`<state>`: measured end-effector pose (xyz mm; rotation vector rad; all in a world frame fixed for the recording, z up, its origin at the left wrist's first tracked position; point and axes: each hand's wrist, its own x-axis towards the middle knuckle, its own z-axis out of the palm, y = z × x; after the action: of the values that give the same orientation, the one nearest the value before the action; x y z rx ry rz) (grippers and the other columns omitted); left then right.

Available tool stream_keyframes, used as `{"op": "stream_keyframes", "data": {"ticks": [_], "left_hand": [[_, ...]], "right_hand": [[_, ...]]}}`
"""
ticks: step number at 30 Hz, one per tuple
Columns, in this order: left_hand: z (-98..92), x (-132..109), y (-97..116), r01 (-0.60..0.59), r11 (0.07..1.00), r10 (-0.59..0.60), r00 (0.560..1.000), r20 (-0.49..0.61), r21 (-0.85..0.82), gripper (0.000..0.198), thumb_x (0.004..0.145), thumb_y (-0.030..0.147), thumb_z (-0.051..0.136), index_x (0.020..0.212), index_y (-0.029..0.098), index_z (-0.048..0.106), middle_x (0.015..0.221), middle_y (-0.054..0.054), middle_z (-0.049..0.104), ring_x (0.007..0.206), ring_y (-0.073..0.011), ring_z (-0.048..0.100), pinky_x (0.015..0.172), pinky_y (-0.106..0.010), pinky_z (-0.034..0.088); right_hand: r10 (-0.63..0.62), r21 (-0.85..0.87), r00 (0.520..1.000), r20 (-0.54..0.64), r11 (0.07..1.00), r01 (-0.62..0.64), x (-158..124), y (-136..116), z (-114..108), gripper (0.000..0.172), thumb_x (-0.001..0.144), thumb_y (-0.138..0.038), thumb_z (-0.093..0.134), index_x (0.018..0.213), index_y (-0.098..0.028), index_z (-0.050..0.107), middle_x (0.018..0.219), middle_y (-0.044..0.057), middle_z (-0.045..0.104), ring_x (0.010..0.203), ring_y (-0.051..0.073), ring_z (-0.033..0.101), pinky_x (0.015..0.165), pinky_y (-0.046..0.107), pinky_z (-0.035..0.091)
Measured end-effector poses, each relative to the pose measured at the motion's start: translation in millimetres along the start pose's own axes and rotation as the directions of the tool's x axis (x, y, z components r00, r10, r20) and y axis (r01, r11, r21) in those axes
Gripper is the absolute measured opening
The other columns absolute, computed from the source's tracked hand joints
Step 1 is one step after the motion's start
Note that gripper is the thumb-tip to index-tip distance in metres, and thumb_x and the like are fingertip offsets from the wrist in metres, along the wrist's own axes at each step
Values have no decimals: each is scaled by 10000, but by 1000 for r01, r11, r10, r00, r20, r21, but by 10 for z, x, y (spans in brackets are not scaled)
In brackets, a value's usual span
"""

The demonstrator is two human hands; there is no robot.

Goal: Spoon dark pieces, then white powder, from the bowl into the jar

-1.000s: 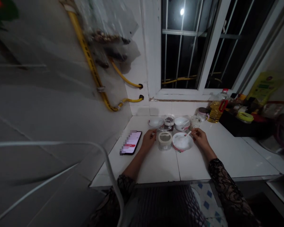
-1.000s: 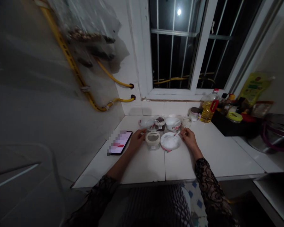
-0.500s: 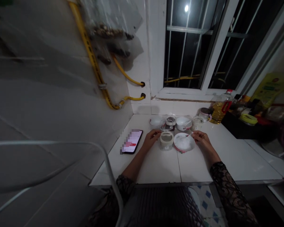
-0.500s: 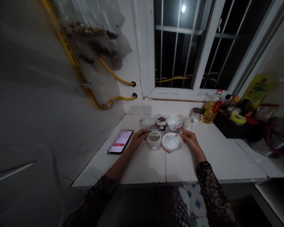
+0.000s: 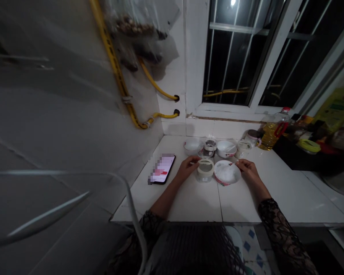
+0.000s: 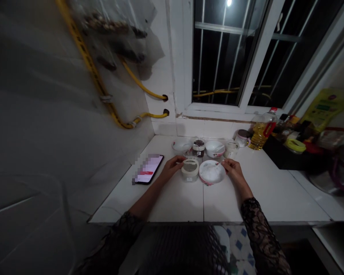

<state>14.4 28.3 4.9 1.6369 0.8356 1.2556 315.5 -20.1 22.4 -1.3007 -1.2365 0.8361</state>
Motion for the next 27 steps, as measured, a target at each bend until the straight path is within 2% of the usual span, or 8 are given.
{"op": "stream_keyframes", "data": {"ticks": [11, 15, 18, 22, 24, 27], "left_hand": [[-1, -9, 8, 0, 1000, 0, 1000, 28, -9, 261, 768, 349, 669, 948, 164, 707, 978, -73, 714, 907, -212, 636, 747, -280, 488], [0, -24, 25, -2, 1000, 2, 1000, 31, -18, 278, 789, 374, 661, 966, 164, 703, 983, -73, 715, 907, -211, 639, 761, -282, 489], [7, -33, 41, -2, 1000, 2, 1000, 29, 14, 302, 803, 407, 653, 984, 169, 699, 997, -70, 714, 912, -208, 640, 756, -279, 492], [20, -44, 51, -42, 998, 41, 999, 9, 55, 261, 832, 383, 624, 974, 177, 696, 990, -68, 706, 888, -193, 637, 734, -272, 493], [24, -51, 52, -69, 995, 70, 997, -15, 70, 231, 830, 354, 622, 965, 179, 688, 986, -67, 696, 869, -184, 635, 719, -266, 490], [22, -55, 56, -68, 994, 71, 997, -32, 81, 218, 826, 345, 615, 958, 182, 675, 976, -62, 686, 847, -176, 629, 707, -262, 483]], "right_hand": [[-30, -10, 998, -57, 1000, 29, 30, 80, 65, 387, 663, -571, 737, 673, -196, 643, 539, -21, 548, 497, 118, 429, 490, 249, 316], [-85, -66, 995, -53, 994, 81, 52, -53, 99, 403, 654, -577, 738, 645, -188, 634, 525, -19, 532, 487, 113, 410, 475, 252, 311], [-163, -164, 987, -9, 974, 159, 82, -238, 113, 428, 672, -598, 714, 626, -182, 628, 497, -24, 500, 468, 105, 380, 460, 250, 302], [-329, -328, 938, 112, 879, 347, 91, -460, 140, 385, 771, -554, 656, 695, -177, 669, 582, 6, 590, 524, 125, 462, 493, 248, 361], [-426, -397, 899, 105, 811, 431, 66, -498, 162, 358, 826, -519, 616, 723, -181, 676, 616, 15, 616, 538, 127, 480, 505, 248, 382], [-523, -446, 851, 41, 753, 484, 4, -454, 181, 323, 871, -473, 574, 760, -186, 672, 611, 5, 608, 522, 124, 484, 517, 251, 403]]}}
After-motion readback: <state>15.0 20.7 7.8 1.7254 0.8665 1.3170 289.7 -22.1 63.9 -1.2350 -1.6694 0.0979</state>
